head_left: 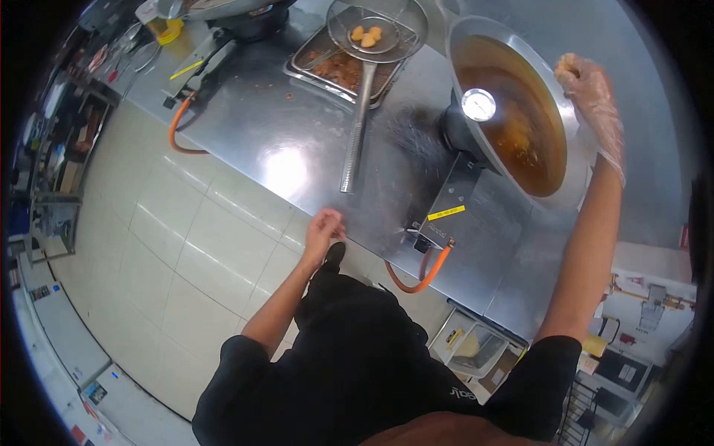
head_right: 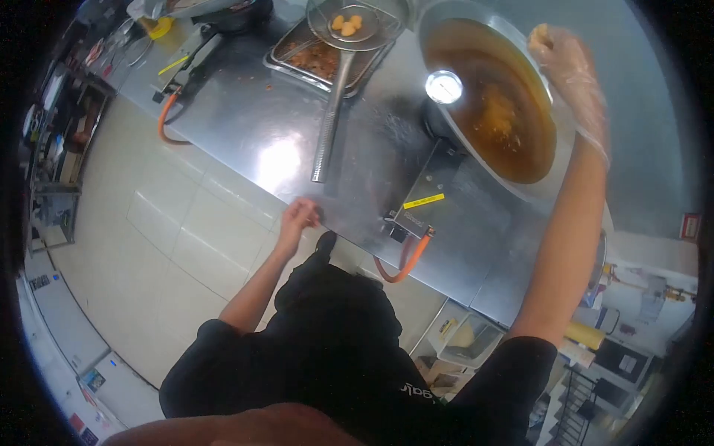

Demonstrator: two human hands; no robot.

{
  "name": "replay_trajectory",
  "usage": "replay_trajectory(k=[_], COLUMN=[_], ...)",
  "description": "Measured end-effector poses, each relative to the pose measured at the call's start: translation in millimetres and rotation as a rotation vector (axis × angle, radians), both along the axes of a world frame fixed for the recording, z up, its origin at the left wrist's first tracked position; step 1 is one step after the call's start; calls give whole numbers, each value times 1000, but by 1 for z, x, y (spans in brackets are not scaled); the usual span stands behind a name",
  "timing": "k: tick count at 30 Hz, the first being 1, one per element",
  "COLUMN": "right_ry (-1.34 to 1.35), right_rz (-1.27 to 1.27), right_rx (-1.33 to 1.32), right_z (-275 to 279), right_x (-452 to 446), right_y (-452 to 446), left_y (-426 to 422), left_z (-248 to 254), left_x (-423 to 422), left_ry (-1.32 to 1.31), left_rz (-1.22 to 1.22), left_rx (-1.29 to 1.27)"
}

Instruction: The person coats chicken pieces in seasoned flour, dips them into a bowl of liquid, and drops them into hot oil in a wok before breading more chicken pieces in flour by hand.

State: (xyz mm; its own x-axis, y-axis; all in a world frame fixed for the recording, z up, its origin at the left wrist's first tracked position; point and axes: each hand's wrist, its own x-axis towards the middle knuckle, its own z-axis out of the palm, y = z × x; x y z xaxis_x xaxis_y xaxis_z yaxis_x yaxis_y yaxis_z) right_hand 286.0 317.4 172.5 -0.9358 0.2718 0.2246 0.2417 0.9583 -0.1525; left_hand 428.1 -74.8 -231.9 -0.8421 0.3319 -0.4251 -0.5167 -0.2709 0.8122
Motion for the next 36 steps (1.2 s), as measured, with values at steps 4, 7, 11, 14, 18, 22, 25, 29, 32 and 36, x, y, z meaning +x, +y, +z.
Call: replay_trajectory(k=[4,7,11,14,18,22,25,29,32,36], right_ry=[-94,-28,121,134,182,251,357,327,445,539], right_rz=[-25,-16,-62,-128,-220,-290,-287,-396,-424,-387], right_rx=[21,-16,-83,-44,-184,-331,-437,-575,-803,-906], right_z=[-12,-11,-4,4,5,-5,-13,-22,-30,-52], right_x=[-11,-4,32,70,125,180,213,256,278,329], right_y=[-13,-11,-3,9,11,32,46,63,50,35], left_y=[-39,-43,-13,19,35,21,23,32,43,40], left_z=[-4,12,35,51,18,41,64,84,93,133], left_x=[-29,-49,-86,-121,-189,-288,-351,-396,-392,-350], left_ry=[120,44,-175,-287,-146,18,2,-258,-128,-92], left_rz=[255,237,-51,-198,62,373,192,-406,-345,-254], left_rx=[-204,-187,106,280,-24,-145,-19,-35,79,140])
